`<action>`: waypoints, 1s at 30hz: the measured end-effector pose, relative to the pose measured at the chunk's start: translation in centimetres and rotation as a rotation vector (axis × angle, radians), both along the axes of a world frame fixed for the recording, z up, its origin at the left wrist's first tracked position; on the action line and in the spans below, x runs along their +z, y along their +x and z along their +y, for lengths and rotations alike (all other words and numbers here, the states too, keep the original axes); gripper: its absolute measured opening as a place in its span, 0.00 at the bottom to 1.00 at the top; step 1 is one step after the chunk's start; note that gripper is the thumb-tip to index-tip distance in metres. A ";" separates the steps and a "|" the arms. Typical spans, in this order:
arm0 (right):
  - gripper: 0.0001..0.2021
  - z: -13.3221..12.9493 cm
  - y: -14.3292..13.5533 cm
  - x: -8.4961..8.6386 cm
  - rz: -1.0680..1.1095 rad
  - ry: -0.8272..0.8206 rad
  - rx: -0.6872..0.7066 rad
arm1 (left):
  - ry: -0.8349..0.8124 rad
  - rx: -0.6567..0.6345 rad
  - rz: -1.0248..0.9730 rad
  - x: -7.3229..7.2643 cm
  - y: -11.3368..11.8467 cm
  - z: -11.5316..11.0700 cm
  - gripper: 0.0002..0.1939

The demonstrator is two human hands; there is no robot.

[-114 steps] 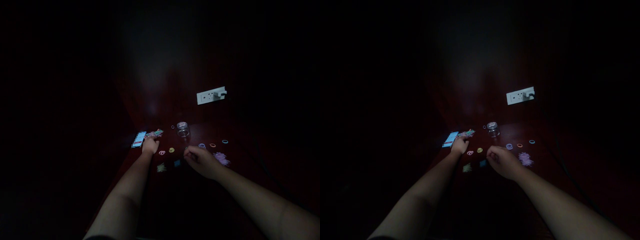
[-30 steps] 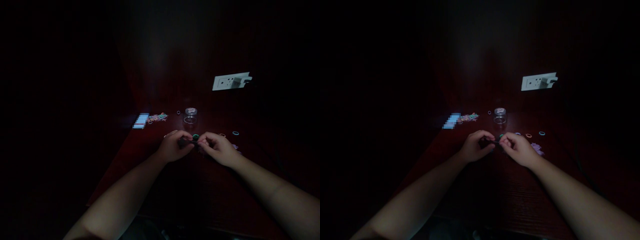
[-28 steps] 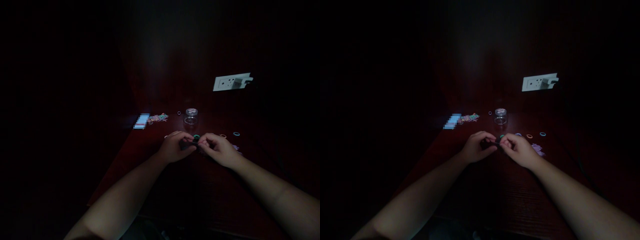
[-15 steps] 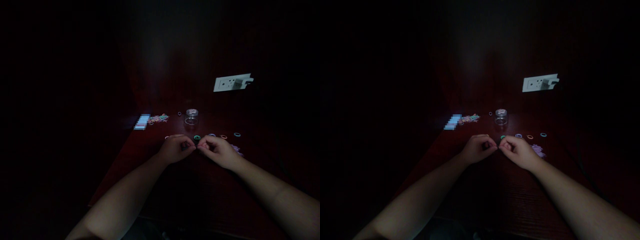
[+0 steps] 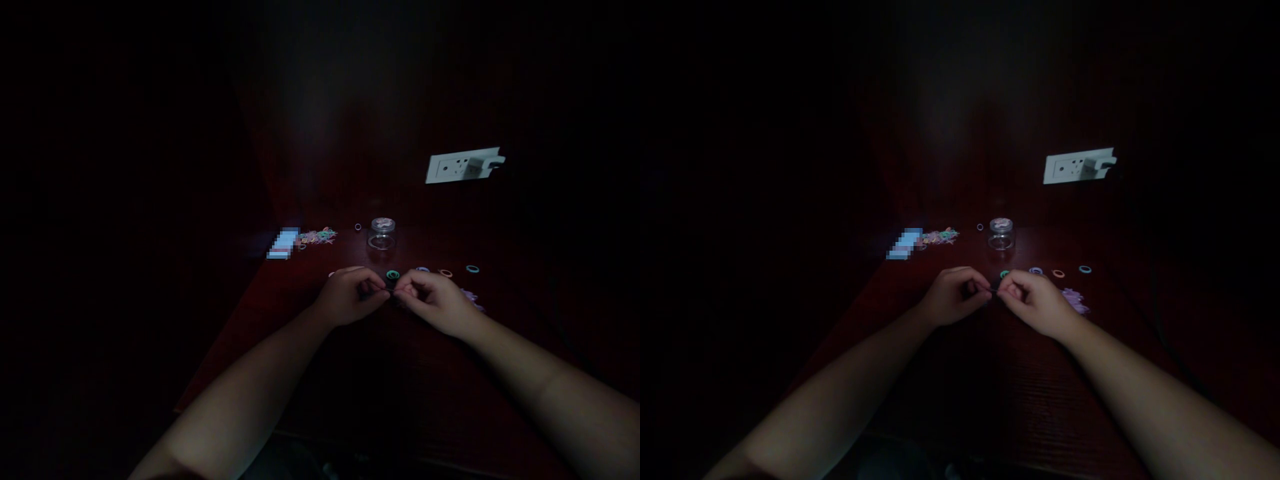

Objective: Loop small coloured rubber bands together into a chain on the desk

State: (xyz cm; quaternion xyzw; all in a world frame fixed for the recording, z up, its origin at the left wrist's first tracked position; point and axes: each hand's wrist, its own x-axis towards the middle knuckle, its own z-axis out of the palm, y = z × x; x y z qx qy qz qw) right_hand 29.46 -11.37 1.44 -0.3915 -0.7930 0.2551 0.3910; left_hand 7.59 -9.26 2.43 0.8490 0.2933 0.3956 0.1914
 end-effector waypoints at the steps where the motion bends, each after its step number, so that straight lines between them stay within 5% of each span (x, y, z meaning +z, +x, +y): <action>1: 0.10 0.0 0.0 0.0 -0.003 -0.002 0.004 | -0.008 -0.006 0.008 0.0 0.0 0.0 0.08; 30: 0.11 -0.2 -0.1 0.3 -0.024 -0.028 0.026 | 0.018 -0.061 0.042 -0.1 -0.1 0.2 0.08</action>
